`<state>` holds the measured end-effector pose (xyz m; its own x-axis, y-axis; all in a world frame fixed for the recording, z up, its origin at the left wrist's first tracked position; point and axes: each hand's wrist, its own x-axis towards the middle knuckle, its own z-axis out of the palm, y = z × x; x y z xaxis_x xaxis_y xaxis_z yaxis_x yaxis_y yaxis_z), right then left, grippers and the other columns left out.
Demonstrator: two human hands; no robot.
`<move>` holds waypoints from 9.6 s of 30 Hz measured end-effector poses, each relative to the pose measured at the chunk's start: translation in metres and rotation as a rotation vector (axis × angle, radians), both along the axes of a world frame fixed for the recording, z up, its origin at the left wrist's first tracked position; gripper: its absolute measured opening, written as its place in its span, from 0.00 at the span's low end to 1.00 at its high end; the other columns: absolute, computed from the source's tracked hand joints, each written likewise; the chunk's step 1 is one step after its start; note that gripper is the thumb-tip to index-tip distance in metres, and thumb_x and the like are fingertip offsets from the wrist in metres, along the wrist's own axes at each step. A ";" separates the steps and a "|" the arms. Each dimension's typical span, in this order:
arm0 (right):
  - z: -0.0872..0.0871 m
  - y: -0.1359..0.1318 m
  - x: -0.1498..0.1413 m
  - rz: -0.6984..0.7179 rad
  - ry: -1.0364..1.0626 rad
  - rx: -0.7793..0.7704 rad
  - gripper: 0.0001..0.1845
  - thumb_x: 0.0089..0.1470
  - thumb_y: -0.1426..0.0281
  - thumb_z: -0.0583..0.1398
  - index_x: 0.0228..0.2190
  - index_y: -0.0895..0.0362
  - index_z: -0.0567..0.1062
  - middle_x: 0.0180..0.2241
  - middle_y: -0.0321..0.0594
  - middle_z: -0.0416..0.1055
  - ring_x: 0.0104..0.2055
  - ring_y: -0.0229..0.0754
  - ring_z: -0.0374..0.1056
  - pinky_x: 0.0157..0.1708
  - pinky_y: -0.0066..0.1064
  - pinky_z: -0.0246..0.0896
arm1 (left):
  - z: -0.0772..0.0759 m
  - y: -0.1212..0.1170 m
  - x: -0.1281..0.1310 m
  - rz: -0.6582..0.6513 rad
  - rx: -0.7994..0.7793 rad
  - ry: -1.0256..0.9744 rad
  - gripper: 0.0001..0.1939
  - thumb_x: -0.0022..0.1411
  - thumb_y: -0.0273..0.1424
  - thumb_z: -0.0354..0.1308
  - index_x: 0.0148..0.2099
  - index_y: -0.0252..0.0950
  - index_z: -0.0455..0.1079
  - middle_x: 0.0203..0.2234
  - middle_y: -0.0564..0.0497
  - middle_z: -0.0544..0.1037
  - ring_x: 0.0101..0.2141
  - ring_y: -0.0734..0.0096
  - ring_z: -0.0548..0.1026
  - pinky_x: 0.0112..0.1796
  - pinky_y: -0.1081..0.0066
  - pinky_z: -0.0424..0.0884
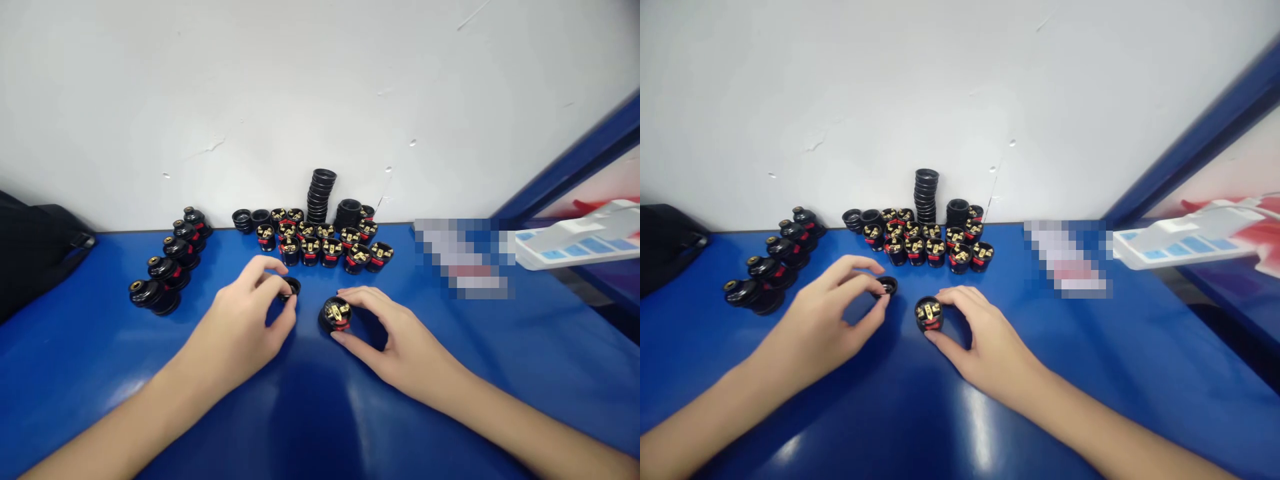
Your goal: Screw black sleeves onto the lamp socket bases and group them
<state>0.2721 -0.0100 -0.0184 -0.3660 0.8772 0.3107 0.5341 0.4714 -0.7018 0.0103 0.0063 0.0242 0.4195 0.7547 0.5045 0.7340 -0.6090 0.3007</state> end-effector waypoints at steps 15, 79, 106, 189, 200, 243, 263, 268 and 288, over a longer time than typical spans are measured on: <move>0.009 0.006 -0.002 0.019 0.023 -0.056 0.08 0.66 0.69 0.66 0.47 0.50 0.77 0.46 0.41 0.82 0.49 0.50 0.81 0.51 0.44 0.77 | -0.036 0.012 0.004 -0.212 -0.349 -0.372 0.10 0.66 0.26 0.72 0.44 0.40 0.74 0.45 0.49 0.80 0.44 0.67 0.81 0.48 0.65 0.81; 0.000 0.010 -0.003 0.042 0.459 -0.371 0.20 0.62 0.63 0.72 0.53 0.54 0.80 0.45 0.45 0.89 0.41 0.47 0.88 0.46 0.36 0.87 | -0.049 0.007 0.003 -0.266 -0.225 -0.351 0.27 0.70 0.25 0.67 0.64 0.48 0.62 0.55 0.47 0.78 0.53 0.61 0.79 0.57 0.59 0.75; -0.002 0.010 -0.001 0.077 0.484 -0.389 0.21 0.60 0.65 0.74 0.53 0.53 0.80 0.47 0.42 0.88 0.46 0.45 0.86 0.52 0.34 0.84 | -0.039 0.013 0.002 -0.172 -0.332 -0.197 0.09 0.78 0.38 0.62 0.54 0.47 0.81 0.42 0.53 0.86 0.45 0.61 0.80 0.50 0.57 0.69; 0.007 0.003 0.001 0.147 -0.044 -0.030 0.16 0.68 0.68 0.65 0.55 0.49 0.85 0.63 0.46 0.80 0.62 0.52 0.80 0.62 0.43 0.78 | -0.055 0.066 -0.080 0.375 0.010 0.458 0.38 0.80 0.52 0.41 0.67 0.24 0.70 0.66 0.22 0.69 0.67 0.30 0.70 0.66 0.39 0.69; 0.009 0.002 0.001 0.149 -0.046 -0.016 0.16 0.67 0.69 0.65 0.54 0.48 0.85 0.62 0.46 0.80 0.62 0.52 0.80 0.62 0.42 0.78 | -0.043 0.068 -0.070 0.280 0.049 0.404 0.37 0.80 0.46 0.47 0.75 0.20 0.58 0.72 0.23 0.65 0.71 0.34 0.67 0.69 0.42 0.67; -0.010 -0.007 0.007 0.122 -0.395 0.225 0.37 0.73 0.57 0.61 0.73 0.66 0.67 0.75 0.57 0.62 0.76 0.61 0.61 0.72 0.54 0.62 | -0.015 0.018 -0.023 -0.288 0.059 0.022 0.18 0.76 0.28 0.62 0.65 0.37 0.74 0.60 0.44 0.81 0.57 0.67 0.83 0.61 0.70 0.78; -0.008 -0.006 0.006 0.115 -0.324 0.154 0.35 0.71 0.59 0.63 0.73 0.57 0.68 0.76 0.53 0.62 0.77 0.61 0.59 0.72 0.59 0.63 | 0.003 0.136 -0.045 0.228 0.225 0.421 0.14 0.74 0.29 0.58 0.45 0.36 0.87 0.48 0.39 0.83 0.47 0.46 0.78 0.51 0.47 0.76; -0.008 -0.006 0.006 0.098 -0.311 0.121 0.40 0.71 0.57 0.64 0.75 0.59 0.63 0.75 0.56 0.63 0.77 0.62 0.61 0.72 0.60 0.64 | 0.007 0.124 -0.040 0.179 0.270 0.275 0.13 0.75 0.30 0.59 0.46 0.37 0.86 0.48 0.39 0.83 0.48 0.47 0.79 0.52 0.47 0.77; 0.007 -0.004 0.000 0.034 0.256 0.114 0.06 0.68 0.71 0.68 0.45 0.49 0.85 0.51 0.43 0.83 0.51 0.47 0.83 0.51 0.37 0.84 | -0.027 -0.004 0.016 -0.260 0.094 -0.081 0.17 0.76 0.28 0.62 0.63 0.46 0.72 0.66 0.40 0.69 0.64 0.53 0.70 0.57 0.54 0.77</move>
